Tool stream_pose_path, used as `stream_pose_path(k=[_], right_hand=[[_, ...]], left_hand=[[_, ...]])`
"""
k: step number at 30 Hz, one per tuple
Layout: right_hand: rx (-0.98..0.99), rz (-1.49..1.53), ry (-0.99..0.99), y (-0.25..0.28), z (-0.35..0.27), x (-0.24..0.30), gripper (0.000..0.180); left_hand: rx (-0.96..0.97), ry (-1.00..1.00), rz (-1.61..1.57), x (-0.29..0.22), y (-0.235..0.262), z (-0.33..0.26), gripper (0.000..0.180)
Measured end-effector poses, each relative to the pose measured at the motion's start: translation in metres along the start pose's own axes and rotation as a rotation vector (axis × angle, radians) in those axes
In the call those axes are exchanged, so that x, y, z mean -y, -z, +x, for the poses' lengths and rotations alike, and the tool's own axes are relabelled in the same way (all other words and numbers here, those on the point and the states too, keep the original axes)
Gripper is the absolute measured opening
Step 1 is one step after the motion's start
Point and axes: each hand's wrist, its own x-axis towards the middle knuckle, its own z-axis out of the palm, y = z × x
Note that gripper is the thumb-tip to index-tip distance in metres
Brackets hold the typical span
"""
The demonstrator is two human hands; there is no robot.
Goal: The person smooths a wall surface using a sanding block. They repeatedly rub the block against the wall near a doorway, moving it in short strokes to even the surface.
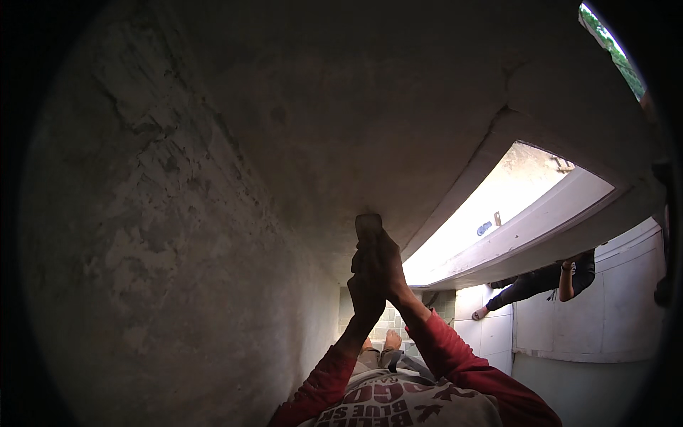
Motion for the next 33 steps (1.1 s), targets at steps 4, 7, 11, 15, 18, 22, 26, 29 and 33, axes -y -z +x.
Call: stream_pose_path(k=[4, 7, 11, 15, 18, 22, 26, 29, 33], right_hand=[[0.041, 0.077, 0.208, -0.004, 0.003, 0.007, 0.034], [0.052, 0.072, 0.14, -0.005, 0.005, 0.017, 0.035], [0.061, 0.091, 0.188, -0.005, 0.005, 0.03, 0.037], [0.082, 0.071, 0.134, -0.001, 0.003, 0.03, 0.02], [0.009, 0.135, -0.088, 0.001, 0.002, 0.027, 0.018], [0.058, 0.079, 0.192, 0.001, 0.004, 0.024, 0.027], [0.034, 0.063, 0.046, 0.002, 0.004, 0.026, 0.016], [0.067, 0.095, 0.114, 0.003, 0.003, 0.026, 0.017], [0.052, -0.01, 0.173, 0.001, 0.002, 0.026, 0.025]], left_hand=[[0.112, 0.166, -0.056, 0.0, 0.004, 0.008, 0.033], [0.064, 0.086, -0.034, -0.004, 0.008, 0.011, 0.036], [-0.053, -0.04, 0.094, -0.012, 0.01, 0.016, 0.03], [0.024, 0.103, -0.096, -0.017, 0.014, 0.017, 0.023], [-0.037, 0.032, -0.086, -0.021, 0.016, 0.015, 0.019], [-0.01, 0.06, -0.143, -0.021, 0.014, 0.015, 0.017], [-0.074, -0.01, -0.13, -0.02, 0.01, 0.014, 0.018], [-0.078, 0.04, -0.05, -0.019, 0.009, 0.012, 0.017], [0.041, 0.126, -0.115, -0.018, 0.012, 0.01, 0.015]])
